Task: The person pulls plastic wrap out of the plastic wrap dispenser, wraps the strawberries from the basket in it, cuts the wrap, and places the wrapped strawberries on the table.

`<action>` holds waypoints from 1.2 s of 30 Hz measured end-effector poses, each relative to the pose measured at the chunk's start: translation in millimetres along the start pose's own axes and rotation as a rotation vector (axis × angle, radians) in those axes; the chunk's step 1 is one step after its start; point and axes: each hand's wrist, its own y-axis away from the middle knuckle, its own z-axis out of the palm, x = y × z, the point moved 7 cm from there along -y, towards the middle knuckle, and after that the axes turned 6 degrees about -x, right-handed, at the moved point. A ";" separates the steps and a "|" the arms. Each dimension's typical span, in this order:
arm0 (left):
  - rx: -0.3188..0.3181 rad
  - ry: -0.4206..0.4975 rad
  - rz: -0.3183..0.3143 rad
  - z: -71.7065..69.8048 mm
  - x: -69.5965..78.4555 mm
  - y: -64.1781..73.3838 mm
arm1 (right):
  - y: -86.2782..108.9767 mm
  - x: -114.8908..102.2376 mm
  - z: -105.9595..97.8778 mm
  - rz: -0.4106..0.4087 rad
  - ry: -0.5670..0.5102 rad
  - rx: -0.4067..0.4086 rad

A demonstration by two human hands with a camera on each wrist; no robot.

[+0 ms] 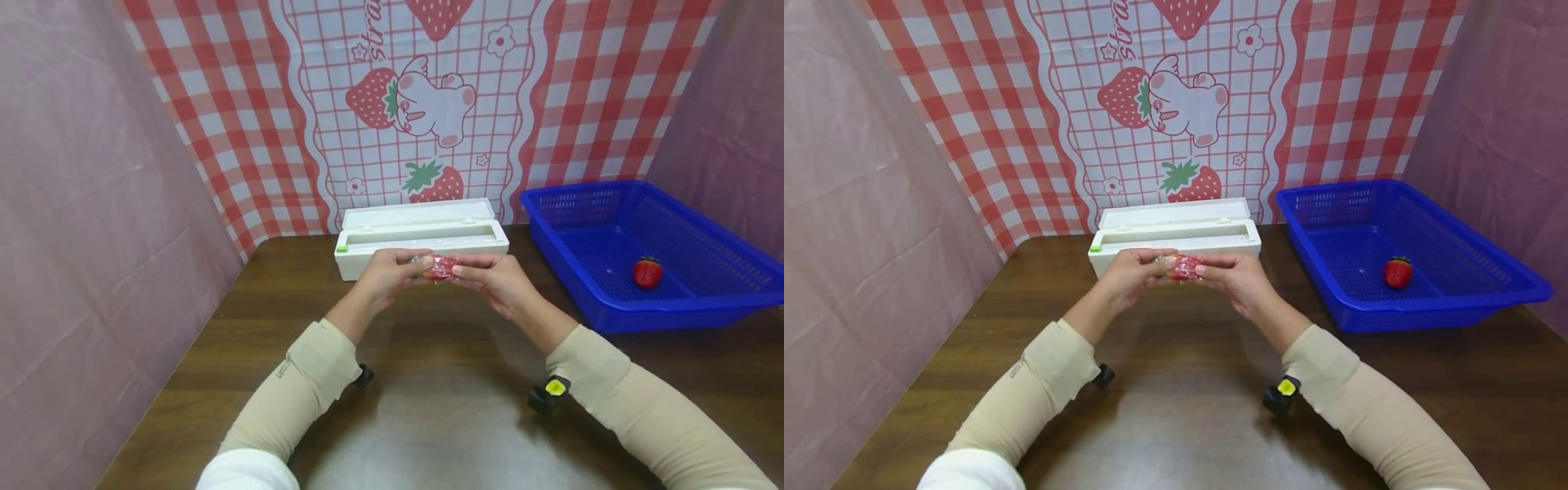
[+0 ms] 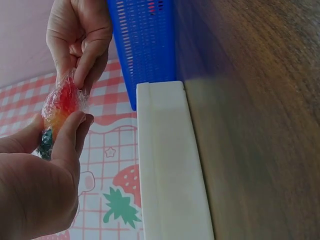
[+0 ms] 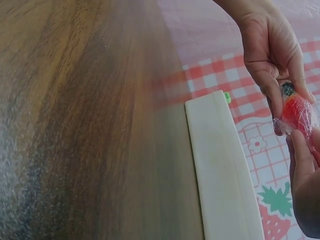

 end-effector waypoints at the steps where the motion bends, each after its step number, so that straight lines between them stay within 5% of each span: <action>1: -0.004 0.007 -0.003 -0.1 -0.8 -0.6 | 0.2 0.4 -0.6 0.008 0.000 0.003; 5: -0.038 0.035 -0.014 -0.9 -1.8 -1.4 | -0.5 2.4 -2.5 0.031 0.014 0.015; 7: -0.060 -0.048 0.018 -2.1 1.4 -1.0 | -0.9 3.6 -3.8 0.042 0.022 0.024; 9: -0.092 -0.275 0.119 -0.6 11.2 1.7 | -1.1 4.6 -4.8 0.050 0.029 0.033; 14: -0.120 -1.134 0.482 21.3 40.1 17.3 | -1.1 5.7 -5.0 0.052 0.083 0.025; 18: -0.203 -1.443 0.545 40.3 41.5 22.8 | -0.2 5.6 0.0 0.037 0.122 -0.017; 23: -0.246 -1.640 0.610 55.7 33.8 25.1 | 2.0 6.2 6.5 0.046 0.101 -0.041; 30: -0.110 -1.722 0.862 63.7 32.9 34.0 | 5.3 6.1 11.4 0.053 0.086 -0.060; 36: -0.101 -1.688 0.846 63.0 32.2 34.7 | 6.2 7.3 11.9 0.056 0.095 -0.063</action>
